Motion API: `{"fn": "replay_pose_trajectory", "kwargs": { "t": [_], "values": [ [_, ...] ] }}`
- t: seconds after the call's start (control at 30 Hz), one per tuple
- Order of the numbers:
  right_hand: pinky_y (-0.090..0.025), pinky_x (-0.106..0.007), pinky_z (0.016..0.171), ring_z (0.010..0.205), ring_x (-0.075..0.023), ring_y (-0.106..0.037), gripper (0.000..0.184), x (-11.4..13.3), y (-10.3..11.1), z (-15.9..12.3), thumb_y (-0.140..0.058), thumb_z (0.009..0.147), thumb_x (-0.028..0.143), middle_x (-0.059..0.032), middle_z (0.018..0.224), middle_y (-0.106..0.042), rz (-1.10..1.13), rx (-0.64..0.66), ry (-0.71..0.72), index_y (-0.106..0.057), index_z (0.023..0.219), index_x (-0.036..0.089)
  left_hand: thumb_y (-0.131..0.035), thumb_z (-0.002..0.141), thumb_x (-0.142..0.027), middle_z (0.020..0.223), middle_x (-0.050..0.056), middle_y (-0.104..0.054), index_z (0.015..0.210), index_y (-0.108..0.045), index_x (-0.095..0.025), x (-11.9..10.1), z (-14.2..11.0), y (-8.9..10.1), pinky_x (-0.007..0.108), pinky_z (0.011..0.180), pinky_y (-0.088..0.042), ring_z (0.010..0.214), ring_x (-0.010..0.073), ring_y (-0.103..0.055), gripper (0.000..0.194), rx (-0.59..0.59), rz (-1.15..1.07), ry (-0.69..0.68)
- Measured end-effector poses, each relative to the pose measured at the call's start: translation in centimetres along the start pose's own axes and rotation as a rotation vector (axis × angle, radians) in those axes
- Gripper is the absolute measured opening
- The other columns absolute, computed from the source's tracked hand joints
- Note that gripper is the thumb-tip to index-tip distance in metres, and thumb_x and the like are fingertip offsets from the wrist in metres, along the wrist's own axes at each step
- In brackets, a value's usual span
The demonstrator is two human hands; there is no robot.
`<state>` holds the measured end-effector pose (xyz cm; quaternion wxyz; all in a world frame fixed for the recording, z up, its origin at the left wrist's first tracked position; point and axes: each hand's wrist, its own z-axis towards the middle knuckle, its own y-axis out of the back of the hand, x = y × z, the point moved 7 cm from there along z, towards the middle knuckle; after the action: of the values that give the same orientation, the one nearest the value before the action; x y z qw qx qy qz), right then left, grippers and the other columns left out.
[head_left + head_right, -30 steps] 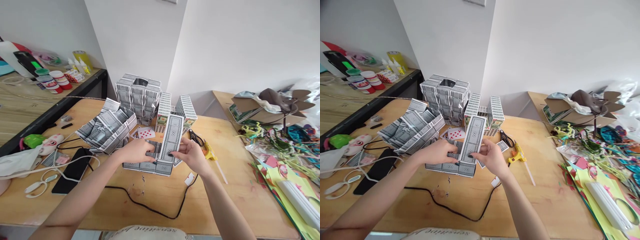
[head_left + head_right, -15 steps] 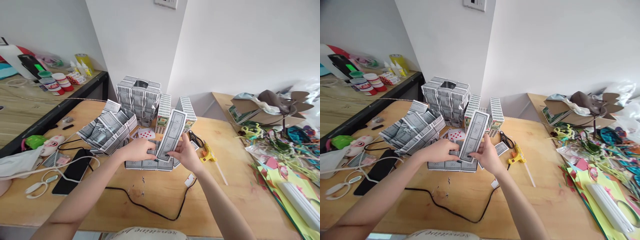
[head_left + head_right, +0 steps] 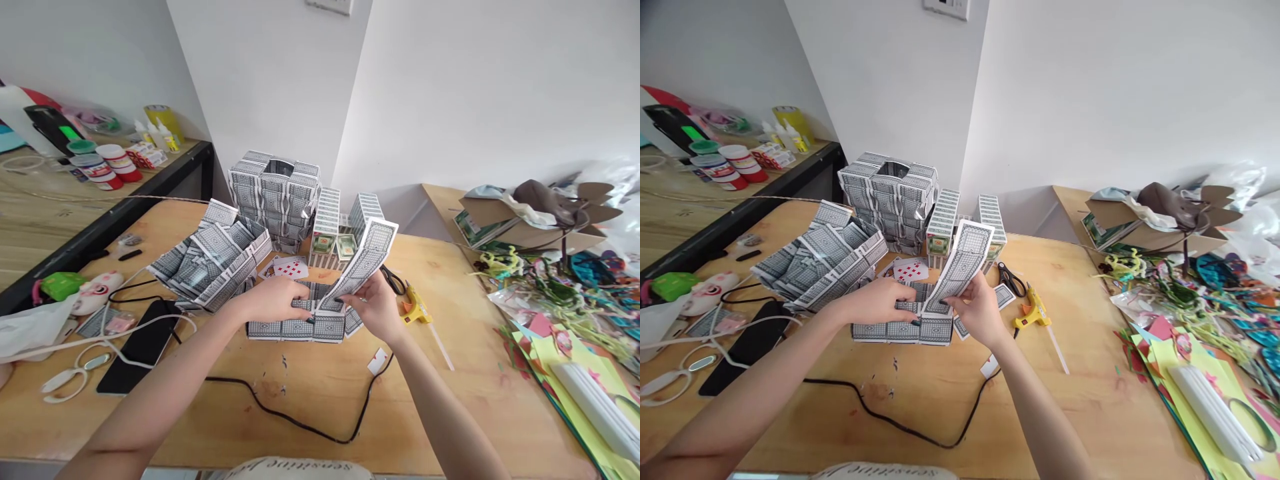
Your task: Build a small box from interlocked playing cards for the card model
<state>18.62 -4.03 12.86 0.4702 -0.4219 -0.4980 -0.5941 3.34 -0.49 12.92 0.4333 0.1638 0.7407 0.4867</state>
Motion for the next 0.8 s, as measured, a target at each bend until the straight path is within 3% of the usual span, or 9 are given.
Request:
{"fn": "replay_pose_trajectory", "kwargs": {
  "t": [0.17, 0.37, 0.53, 0.8],
  "values": [
    [-0.052, -0.035, 0.065, 0.068, -0.0191, -0.062, 0.033, 1.2, 0.4, -0.5, -0.061, 0.068, 0.016, -0.0008, 0.079, -0.063, -0.306, -0.003, 0.061, -0.045, 0.096, 0.025, -0.055, 0.073, -0.049, 0.059, -0.002, -0.054, 0.068, -0.057, -0.019, 0.1, 0.0, -0.1, 0.024, 0.051, -0.025, 0.057, 0.0132, -0.05, 0.031, 0.001, 0.018, -0.004],
    [-0.047, -0.031, 0.059, 0.065, -0.0204, -0.061, 0.031, 2.2, -0.1, -0.3, -0.058, 0.069, 0.014, 0.0006, 0.071, -0.061, -0.544, 0.089, 0.02, -0.046, 0.096, 0.025, -0.056, 0.073, -0.048, 0.057, -0.002, -0.054, 0.066, -0.056, -0.019, 0.0, -0.3, -0.3, 0.023, 0.05, -0.024, 0.055, 0.0128, -0.049, 0.03, -0.005, 0.029, 0.001],
    [-0.045, -0.03, 0.06, 0.067, -0.0207, -0.061, 0.027, 2.7, -0.7, -0.2, -0.057, 0.069, 0.013, 0.0001, 0.073, -0.063, -0.582, 0.155, 0.023, -0.047, 0.092, 0.024, -0.057, 0.073, -0.048, 0.058, -0.001, -0.057, 0.065, -0.057, -0.019, -0.1, -0.5, -0.5, 0.023, 0.051, -0.027, 0.058, 0.014, -0.053, 0.03, -0.01, 0.042, 0.005],
    [-0.046, -0.03, 0.063, 0.069, -0.0197, -0.061, 0.021, 1.6, -1.0, -0.7, -0.059, 0.066, 0.011, 0.0001, 0.073, -0.063, -0.537, 0.089, -0.013, -0.05, 0.082, 0.023, -0.055, 0.075, -0.048, 0.062, 0.001, -0.063, 0.07, -0.059, -0.02, 0.2, -0.7, -1.4, 0.024, 0.052, -0.026, 0.062, 0.0183, -0.058, 0.028, -0.034, 0.183, -0.003]
  ]
}}
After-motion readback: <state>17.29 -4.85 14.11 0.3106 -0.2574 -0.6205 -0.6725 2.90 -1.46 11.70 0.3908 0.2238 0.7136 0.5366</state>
